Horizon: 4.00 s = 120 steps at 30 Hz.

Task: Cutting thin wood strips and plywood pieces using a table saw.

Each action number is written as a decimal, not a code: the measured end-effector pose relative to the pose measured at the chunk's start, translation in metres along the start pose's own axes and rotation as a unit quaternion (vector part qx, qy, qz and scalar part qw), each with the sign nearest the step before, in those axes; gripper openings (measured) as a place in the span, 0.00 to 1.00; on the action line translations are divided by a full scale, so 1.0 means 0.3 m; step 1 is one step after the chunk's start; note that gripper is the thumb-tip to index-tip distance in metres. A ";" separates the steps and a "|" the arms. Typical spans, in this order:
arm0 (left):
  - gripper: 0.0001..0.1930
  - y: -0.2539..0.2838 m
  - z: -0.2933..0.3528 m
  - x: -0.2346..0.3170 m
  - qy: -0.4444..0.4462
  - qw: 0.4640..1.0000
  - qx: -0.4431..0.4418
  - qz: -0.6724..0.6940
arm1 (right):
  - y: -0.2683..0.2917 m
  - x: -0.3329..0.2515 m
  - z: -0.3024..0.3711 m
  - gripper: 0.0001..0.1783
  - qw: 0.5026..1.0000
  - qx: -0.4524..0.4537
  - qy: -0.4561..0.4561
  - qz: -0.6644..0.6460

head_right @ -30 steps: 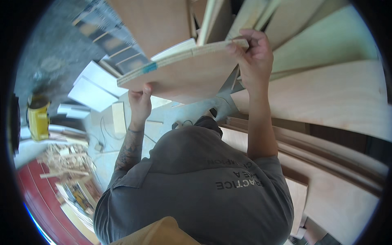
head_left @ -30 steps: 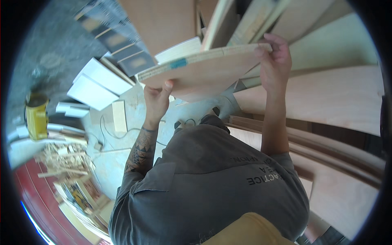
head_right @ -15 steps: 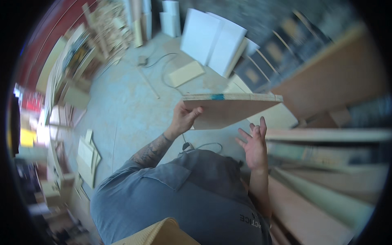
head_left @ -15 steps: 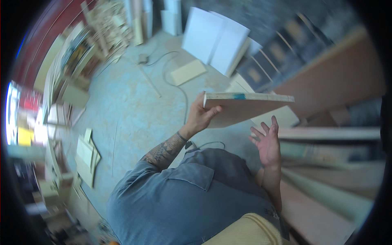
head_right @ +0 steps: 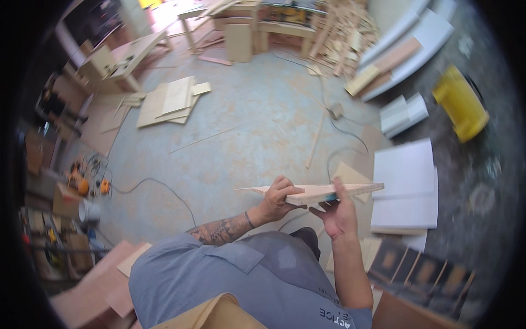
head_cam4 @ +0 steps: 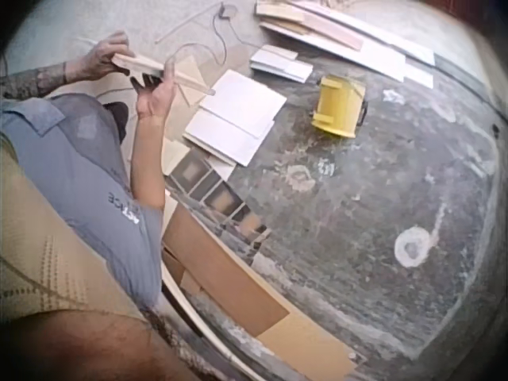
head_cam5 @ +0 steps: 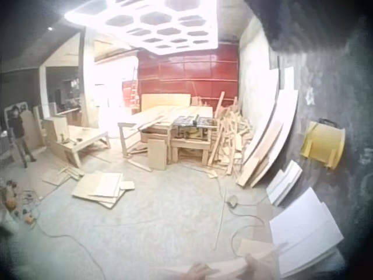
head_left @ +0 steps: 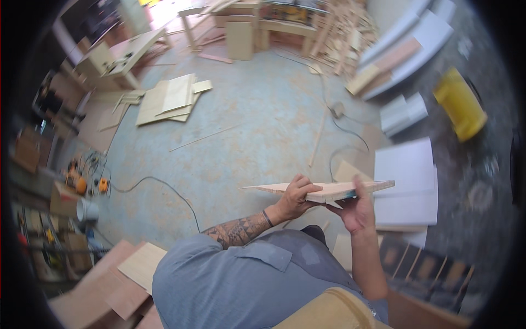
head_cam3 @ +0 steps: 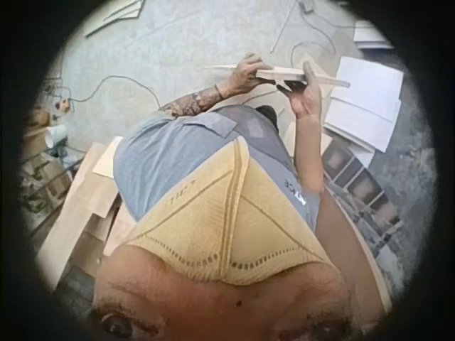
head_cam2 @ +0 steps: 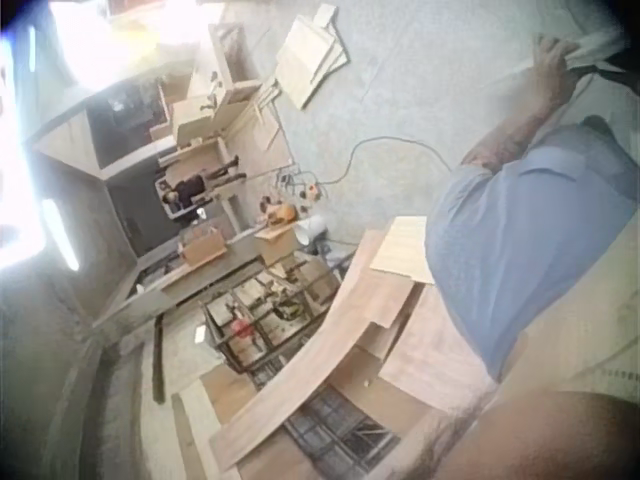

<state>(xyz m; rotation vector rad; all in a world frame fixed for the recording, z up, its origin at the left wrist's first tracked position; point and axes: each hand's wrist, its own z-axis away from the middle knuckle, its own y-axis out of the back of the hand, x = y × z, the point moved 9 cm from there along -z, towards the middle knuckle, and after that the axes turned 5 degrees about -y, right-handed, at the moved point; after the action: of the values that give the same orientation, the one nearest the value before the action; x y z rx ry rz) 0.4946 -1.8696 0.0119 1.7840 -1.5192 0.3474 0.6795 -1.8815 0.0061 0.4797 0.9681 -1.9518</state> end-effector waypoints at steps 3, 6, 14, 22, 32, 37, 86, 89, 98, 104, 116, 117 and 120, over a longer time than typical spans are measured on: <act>0.24 0.160 -0.006 -0.130 0.010 0.993 0.081 -0.082 | -0.218 0.002 -0.239 0.25 0.995 -0.085 -0.034 0.037; 0.21 0.262 -0.047 -0.269 0.010 0.982 0.127 -0.137 | -0.427 -0.027 -0.464 0.29 0.980 -0.181 -0.074 0.042; 0.29 0.482 -0.174 -0.682 0.170 0.965 0.010 -0.200 | -0.933 -0.162 -0.972 0.28 0.937 -0.302 -0.054 0.168; 0.40 0.512 0.562 -1.652 0.595 0.692 0.385 0.135 | -1.574 -0.358 -1.185 0.28 0.860 -0.412 -0.055 0.297; 0.32 0.904 -0.155 -2.503 0.405 0.510 0.538 0.535 | -1.953 -0.716 -1.849 0.31 0.876 -0.376 0.006 0.300; 0.34 1.008 -0.813 -2.761 0.378 0.564 0.346 0.647 | -1.804 -1.205 -1.910 0.48 0.898 -0.250 0.183 0.314; 0.34 1.170 -2.906 -5.112 0.593 0.604 -0.340 0.410 | -2.450 -0.663 -3.797 0.44 0.739 0.596 0.171 -0.262; 0.41 1.322 -3.081 -5.259 0.468 0.841 -0.247 0.111 | -2.431 -0.626 -3.810 0.45 0.746 0.578 0.172 -0.284; 0.40 1.345 -3.435 -5.504 0.271 0.936 -0.217 -0.050 | -2.487 -0.658 -3.831 0.44 0.749 0.568 0.160 -0.301; 0.39 1.333 -3.485 -5.524 0.282 0.926 -0.237 -0.076 | -2.522 -0.667 -3.870 0.43 0.744 0.576 0.160 -0.298; 0.40 1.332 -3.610 -5.663 0.296 0.915 -0.247 -0.117 | -2.561 -0.751 -4.000 0.45 0.760 0.564 0.140 -0.292; 0.40 1.333 -3.617 -5.665 0.295 0.915 -0.248 -0.119 | -2.567 -0.760 -4.003 0.45 0.763 0.560 0.147 -0.289; 0.40 1.333 -3.638 -5.671 0.294 0.914 -0.250 -0.123 | -2.570 -0.762 -4.026 0.45 0.768 0.547 0.160 -0.293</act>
<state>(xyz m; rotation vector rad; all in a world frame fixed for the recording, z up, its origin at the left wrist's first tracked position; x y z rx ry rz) -0.0338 0.1122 -0.1856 1.2803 -0.8435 0.2985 0.1063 -0.5746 -0.2559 1.3081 -0.0119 -2.9888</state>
